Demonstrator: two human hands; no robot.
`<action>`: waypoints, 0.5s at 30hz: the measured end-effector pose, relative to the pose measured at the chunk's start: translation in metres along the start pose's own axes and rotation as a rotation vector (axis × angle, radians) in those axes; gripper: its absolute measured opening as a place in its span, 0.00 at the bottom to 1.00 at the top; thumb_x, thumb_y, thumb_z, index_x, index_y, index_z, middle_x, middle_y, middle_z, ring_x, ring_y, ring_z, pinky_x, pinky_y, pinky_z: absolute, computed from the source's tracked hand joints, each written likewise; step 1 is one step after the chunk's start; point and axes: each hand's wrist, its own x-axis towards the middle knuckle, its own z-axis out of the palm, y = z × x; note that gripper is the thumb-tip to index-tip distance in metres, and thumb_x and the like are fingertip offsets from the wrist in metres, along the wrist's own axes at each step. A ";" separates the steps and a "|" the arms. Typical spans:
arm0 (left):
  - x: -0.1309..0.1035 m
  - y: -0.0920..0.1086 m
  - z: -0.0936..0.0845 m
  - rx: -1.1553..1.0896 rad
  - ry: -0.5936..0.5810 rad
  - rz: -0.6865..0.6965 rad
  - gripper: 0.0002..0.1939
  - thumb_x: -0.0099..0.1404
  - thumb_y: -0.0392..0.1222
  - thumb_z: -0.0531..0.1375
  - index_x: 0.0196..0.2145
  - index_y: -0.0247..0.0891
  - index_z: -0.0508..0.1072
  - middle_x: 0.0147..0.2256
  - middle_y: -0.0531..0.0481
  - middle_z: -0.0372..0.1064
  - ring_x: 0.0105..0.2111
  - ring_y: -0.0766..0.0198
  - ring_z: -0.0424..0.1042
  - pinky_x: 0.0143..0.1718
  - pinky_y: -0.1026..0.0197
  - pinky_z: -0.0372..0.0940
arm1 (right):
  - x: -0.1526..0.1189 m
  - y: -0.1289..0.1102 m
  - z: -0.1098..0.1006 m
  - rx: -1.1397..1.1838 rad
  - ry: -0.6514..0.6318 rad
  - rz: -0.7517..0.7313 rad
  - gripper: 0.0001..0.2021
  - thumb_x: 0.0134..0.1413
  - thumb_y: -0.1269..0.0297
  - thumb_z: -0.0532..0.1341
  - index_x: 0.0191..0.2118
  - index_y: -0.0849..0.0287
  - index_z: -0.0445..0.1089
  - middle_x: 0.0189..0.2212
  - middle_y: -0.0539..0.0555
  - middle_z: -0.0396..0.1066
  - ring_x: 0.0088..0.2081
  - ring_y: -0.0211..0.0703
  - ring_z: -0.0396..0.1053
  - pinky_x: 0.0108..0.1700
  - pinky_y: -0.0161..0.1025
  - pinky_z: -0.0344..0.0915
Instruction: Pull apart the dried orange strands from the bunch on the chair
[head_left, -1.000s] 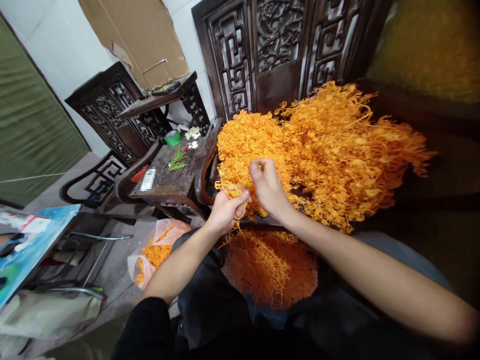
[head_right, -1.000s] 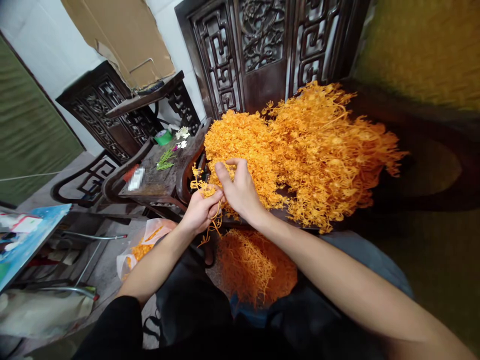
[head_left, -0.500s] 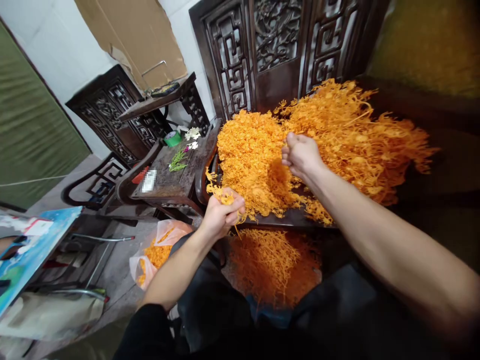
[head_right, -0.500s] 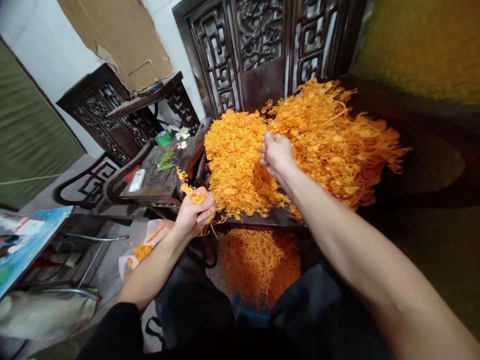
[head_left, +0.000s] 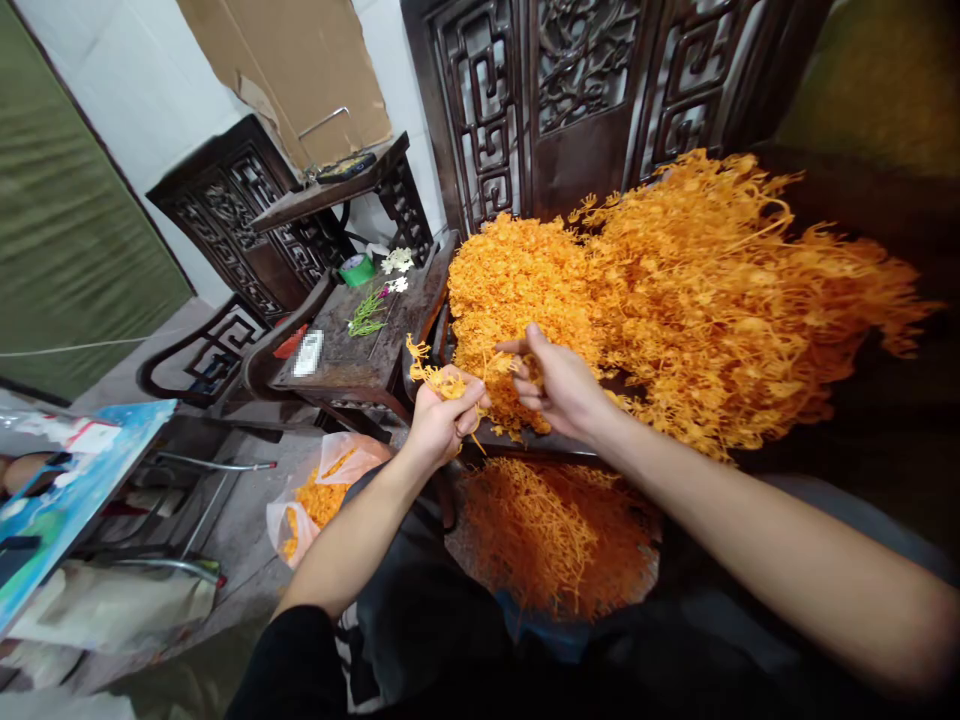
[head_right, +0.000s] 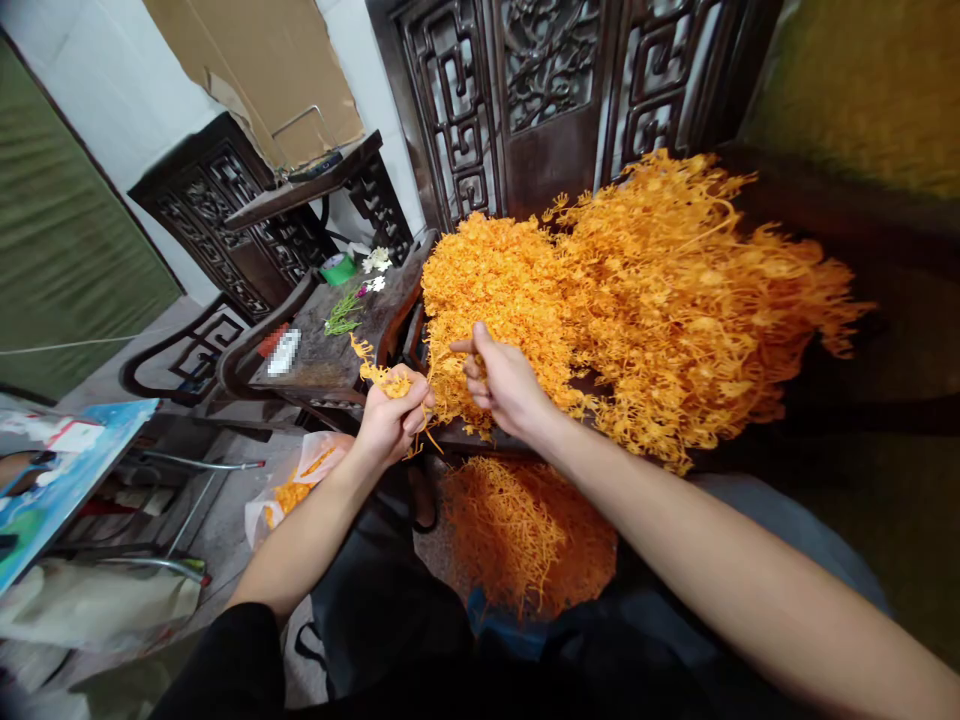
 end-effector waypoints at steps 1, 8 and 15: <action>0.000 0.000 0.001 -0.002 0.014 0.012 0.19 0.56 0.45 0.75 0.30 0.34 0.68 0.23 0.53 0.73 0.12 0.80 0.53 0.14 0.72 0.46 | -0.003 0.007 0.004 -0.034 -0.023 -0.031 0.18 0.63 0.47 0.64 0.34 0.58 0.67 0.20 0.43 0.55 0.16 0.28 0.47 0.15 0.28 0.41; -0.018 0.002 0.006 -0.052 -0.189 0.061 0.17 0.59 0.42 0.72 0.30 0.36 0.66 0.24 0.55 0.71 0.11 0.82 0.49 0.13 0.72 0.42 | 0.026 -0.017 -0.018 0.072 0.350 -0.188 0.18 0.69 0.57 0.58 0.28 0.55 0.53 0.15 0.41 0.51 0.15 0.29 0.46 0.16 0.27 0.42; -0.015 0.001 0.002 -0.043 -0.281 0.053 0.15 0.63 0.42 0.70 0.30 0.36 0.66 0.25 0.54 0.72 0.10 0.82 0.47 0.13 0.73 0.43 | 0.016 -0.043 -0.030 -0.132 0.089 -0.137 0.03 0.56 0.71 0.59 0.37 0.63 0.70 0.27 0.55 0.74 0.14 0.29 0.54 0.13 0.31 0.37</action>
